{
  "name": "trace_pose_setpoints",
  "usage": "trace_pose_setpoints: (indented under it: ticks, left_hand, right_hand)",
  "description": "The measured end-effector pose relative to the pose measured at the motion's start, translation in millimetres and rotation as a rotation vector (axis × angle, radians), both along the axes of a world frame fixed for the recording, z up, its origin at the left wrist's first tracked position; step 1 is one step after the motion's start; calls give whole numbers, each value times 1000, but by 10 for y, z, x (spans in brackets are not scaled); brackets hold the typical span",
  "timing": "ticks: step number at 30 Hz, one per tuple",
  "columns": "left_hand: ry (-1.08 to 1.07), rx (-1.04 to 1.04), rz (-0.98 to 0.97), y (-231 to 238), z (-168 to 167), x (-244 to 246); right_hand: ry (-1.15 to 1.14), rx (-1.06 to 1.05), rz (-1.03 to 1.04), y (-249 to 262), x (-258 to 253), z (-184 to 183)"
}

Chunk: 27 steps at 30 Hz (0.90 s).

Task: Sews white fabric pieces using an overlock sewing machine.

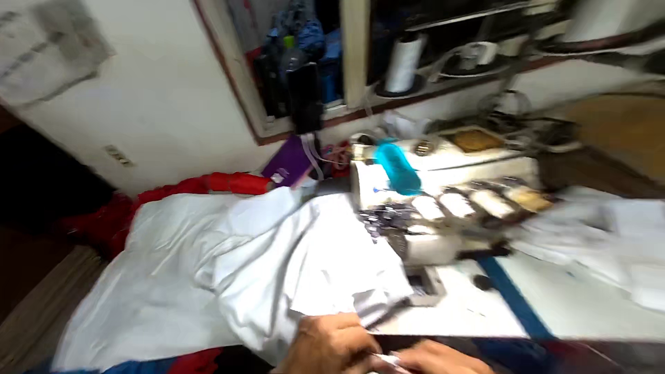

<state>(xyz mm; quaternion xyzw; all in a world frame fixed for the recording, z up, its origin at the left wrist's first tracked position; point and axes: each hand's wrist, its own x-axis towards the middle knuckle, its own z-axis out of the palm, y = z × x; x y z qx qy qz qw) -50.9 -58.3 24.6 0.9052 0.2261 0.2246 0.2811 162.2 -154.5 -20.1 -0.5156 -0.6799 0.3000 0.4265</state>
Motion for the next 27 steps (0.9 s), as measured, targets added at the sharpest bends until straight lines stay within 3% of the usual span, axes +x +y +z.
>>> trace_pose_setpoints:
  ticks: [4,8,11,14,17,21,24,27]
  left_hand:
    - [13,32,-40,208,144,41]
    - [94,213,21,650,336,362]
    - [234,4,51,1133,322,648]
    - [170,-147,-20,1284,97,623]
    - [76,-157,-147,1020,-50,382]
    - [129,-46,-308,977,119,374]
    - [405,-80,-453,986,435,550]
    - [591,-131,-421,973,569,592]
  right_hand:
    - [51,120,-155,65,-21,69]
    - [78,272,-479,458,-57,15]
    - [271,80,-661,805,-143,-25]
    - [606,-149,-631,753,-259,-21]
    - [761,-253,-409,425,-304,-15]
    - [598,-53,-264,313,-265,-117]
    - [367,139,-282,249,-241,-53]
    - [271,190,-328,176,-267,-22]
